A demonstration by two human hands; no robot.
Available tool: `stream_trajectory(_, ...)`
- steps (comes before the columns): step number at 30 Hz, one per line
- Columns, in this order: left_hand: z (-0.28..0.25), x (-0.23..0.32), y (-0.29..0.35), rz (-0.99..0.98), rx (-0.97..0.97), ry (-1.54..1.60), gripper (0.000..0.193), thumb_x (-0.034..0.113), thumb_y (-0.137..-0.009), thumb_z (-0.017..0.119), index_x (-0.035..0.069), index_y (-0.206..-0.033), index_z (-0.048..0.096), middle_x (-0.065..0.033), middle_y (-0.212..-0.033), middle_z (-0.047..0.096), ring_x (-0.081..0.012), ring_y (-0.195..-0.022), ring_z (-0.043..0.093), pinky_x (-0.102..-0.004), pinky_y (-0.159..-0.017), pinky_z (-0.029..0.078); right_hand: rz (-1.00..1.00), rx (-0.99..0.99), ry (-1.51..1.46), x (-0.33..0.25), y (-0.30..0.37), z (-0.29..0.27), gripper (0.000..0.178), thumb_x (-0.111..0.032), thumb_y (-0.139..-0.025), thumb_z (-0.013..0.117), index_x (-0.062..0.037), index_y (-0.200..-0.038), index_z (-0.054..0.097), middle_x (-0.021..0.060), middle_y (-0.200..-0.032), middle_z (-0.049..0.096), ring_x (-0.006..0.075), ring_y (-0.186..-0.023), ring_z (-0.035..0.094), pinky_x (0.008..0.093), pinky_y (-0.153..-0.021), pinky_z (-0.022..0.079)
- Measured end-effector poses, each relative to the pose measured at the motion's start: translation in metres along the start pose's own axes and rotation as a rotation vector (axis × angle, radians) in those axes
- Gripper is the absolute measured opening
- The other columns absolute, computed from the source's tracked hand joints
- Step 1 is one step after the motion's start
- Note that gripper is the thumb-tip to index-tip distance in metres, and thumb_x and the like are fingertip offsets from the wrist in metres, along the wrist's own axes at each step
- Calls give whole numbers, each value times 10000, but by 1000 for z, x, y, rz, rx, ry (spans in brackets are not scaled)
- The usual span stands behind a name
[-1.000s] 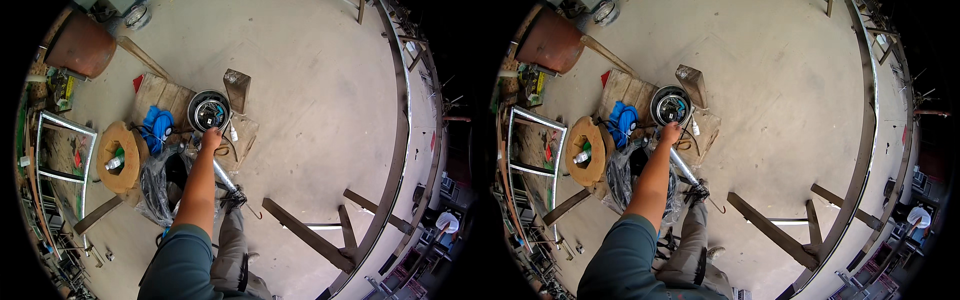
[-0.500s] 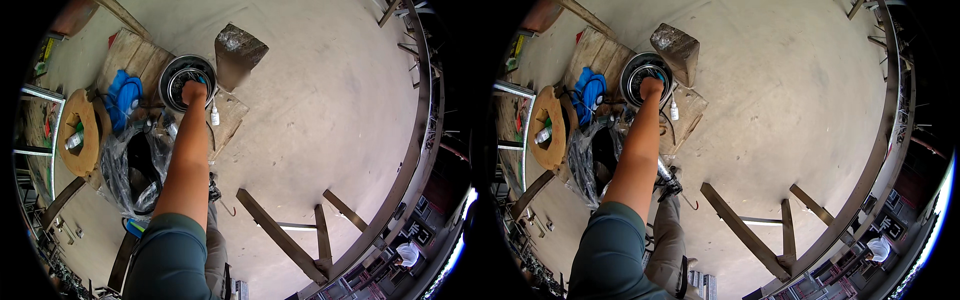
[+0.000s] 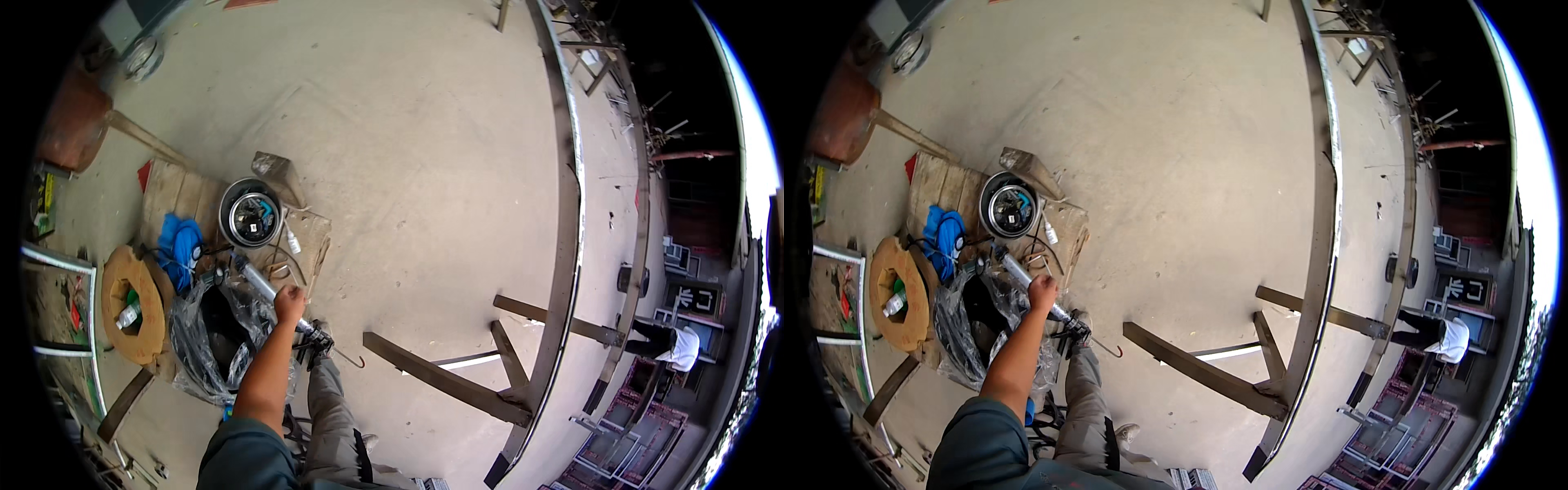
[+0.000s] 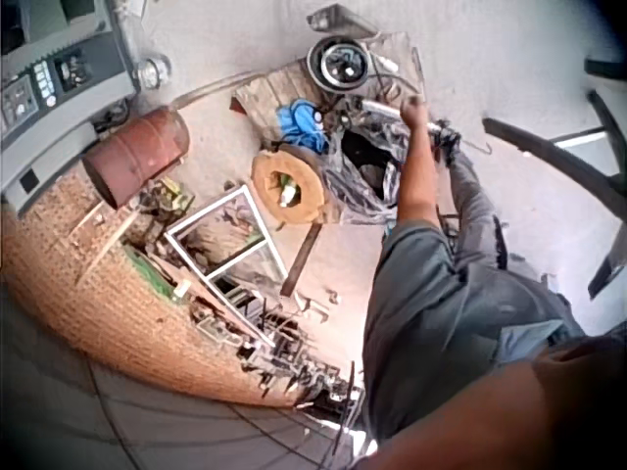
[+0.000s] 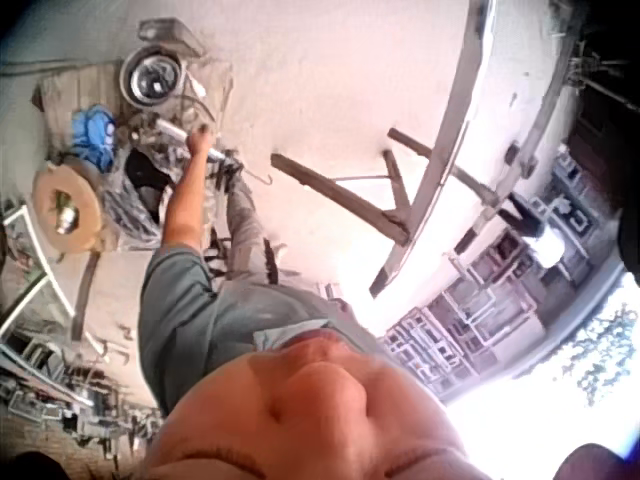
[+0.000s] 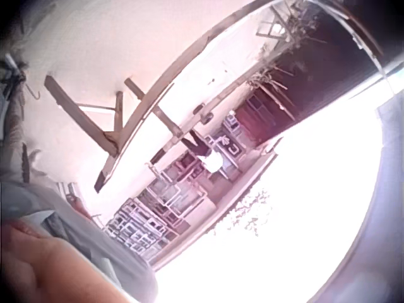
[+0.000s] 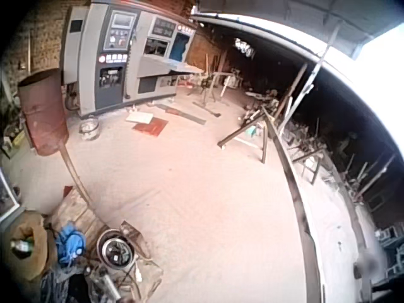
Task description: The person assembles a large window frame with a coworker, aligning and securing frame sections on a workbench. They use a small metal tool to adjust seals and fasteners along the frame edges, then flip the frame to continue assembly on the opposite side.
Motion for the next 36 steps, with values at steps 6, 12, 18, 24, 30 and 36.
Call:
stream_trajectory(6,60,-14,241,157,-806,-368,123,110,-877,691,-8,-873,657,-100,-716,724,-151,-574,680,-311,-587,540,-158,193,-92,-29,1,-1,395,-432,-991,589,-130,-1219,701,162,-1059,745,304,-990,717,411,-884,560)
stream_trajectory(12,123,82,508,514,-1441,-734,225,271,-848,730,71,-947,700,-80,-806,737,-229,-728,714,-365,-696,561,-465,436,-523,-24,44,2,399,-300,-1019,615,-72,-1346,613,92,-1133,722,190,-918,688,339,-866,554)
stream_trajectory(18,166,74,735,874,-1927,-1038,283,345,-875,670,102,-1018,682,-82,-875,736,-275,-801,710,-398,-739,557,-623,575,-1127,116,67,16,386,-236,-1057,582,3,-1360,588,85,-1178,708,137,-908,669,297,-850,547)
stream_trajectory(24,204,-2,927,980,-2304,-1287,263,322,-879,644,104,-1026,656,-97,-876,726,-305,-789,695,-442,-704,528,-595,821,-1526,282,96,43,287,-213,-1056,585,39,-1127,702,88,-1016,744,137,-893,675,295,-836,553)
stream_trajectory(30,235,-67,1064,1105,-2649,-1232,243,302,-900,625,103,-1039,651,-96,-840,714,-314,-754,681,-452,-680,518,-555,1045,-1792,407,130,76,258,-181,-1058,572,47,-1084,690,114,-976,732,184,-916,687,342,-883,562)
stream_trajectory(36,305,-123,1130,1120,-2648,-1283,336,402,-949,644,115,-1121,665,-106,-1008,708,-281,-913,678,-417,-802,531,-389,1185,-1929,491,135,109,243,-146,-1057,560,75,-1021,654,128,-924,714,211,-908,703,341,-857,581)
Point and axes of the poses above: each hand's wrist, its own y-axis away from the middle knuckle, its own z-axis out of the palm, x = y × z, the point moved 5 cm from there along -y, towards the middle knuckle
